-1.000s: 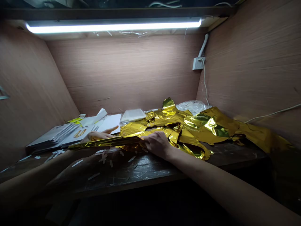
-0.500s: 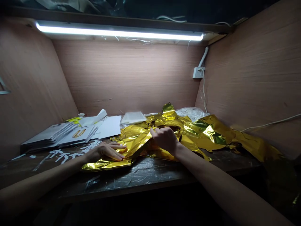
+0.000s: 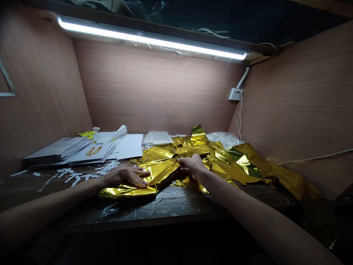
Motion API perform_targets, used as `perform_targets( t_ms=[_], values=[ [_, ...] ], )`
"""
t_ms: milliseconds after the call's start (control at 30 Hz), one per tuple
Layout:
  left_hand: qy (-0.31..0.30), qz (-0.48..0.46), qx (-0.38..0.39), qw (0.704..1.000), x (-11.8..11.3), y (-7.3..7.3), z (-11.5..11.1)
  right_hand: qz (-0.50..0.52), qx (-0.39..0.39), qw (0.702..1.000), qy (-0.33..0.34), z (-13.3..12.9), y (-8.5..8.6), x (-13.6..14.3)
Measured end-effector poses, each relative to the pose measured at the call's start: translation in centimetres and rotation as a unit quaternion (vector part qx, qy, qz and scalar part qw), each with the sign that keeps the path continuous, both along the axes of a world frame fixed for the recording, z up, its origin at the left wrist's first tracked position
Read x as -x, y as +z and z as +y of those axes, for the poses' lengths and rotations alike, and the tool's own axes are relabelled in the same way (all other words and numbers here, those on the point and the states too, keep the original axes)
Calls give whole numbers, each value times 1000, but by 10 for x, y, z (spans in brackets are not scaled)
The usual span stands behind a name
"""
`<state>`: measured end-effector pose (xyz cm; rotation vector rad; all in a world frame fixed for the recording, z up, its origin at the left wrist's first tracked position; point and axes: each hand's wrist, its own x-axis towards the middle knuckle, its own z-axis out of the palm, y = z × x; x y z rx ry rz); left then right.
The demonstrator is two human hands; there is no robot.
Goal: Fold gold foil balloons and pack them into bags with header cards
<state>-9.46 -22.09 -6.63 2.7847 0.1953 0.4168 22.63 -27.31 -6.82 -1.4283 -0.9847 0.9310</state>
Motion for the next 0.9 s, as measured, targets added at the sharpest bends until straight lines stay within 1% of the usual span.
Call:
perform_targets(
  t_ms=[67,133,167,267,300,333,367,433,467,533,633,667,733,767,833,900],
  values=[
    [-5,-2,-1,1000,0,-1,-1,33,20,999,-19,1,4,1],
    [-14,-12,4,1000,0,-4,0,57,2,998,-36,0,11,2],
    [-17,-18,9,1000,0,-5,1,63,-31,997,-39,-2,15,2],
    [-15,-24,21,999,2,-10,5,43,-198,979,-27,-8,21,3],
    [-12,-18,23,999,3,-11,7,32,-224,974,-10,-11,20,4],
    [-6,-11,23,1000,3,-12,8,28,-215,976,11,-13,19,6],
    [-2,-2,22,1000,4,-12,9,33,-173,984,33,-15,16,8],
    [7,11,22,1000,4,-12,10,64,-55,994,71,-16,10,12],
    [10,17,25,1000,4,-11,10,80,-14,994,79,-16,8,15],
    [11,29,34,999,4,-10,10,85,23,994,72,-14,5,20],
    [13,33,52,998,4,-11,12,25,53,998,31,-12,5,23],
    [16,30,59,998,5,-11,13,-11,63,997,30,-11,5,23],
    [14,26,75,997,5,-13,15,-102,63,991,59,-12,4,20],
    [9,24,83,996,6,-14,16,-140,55,985,79,-12,4,18],
    [-1,24,94,995,6,-16,16,-175,29,979,98,-16,5,13],
    [-4,25,98,995,6,-17,15,-187,-17,980,66,-21,8,11]
  ],
)
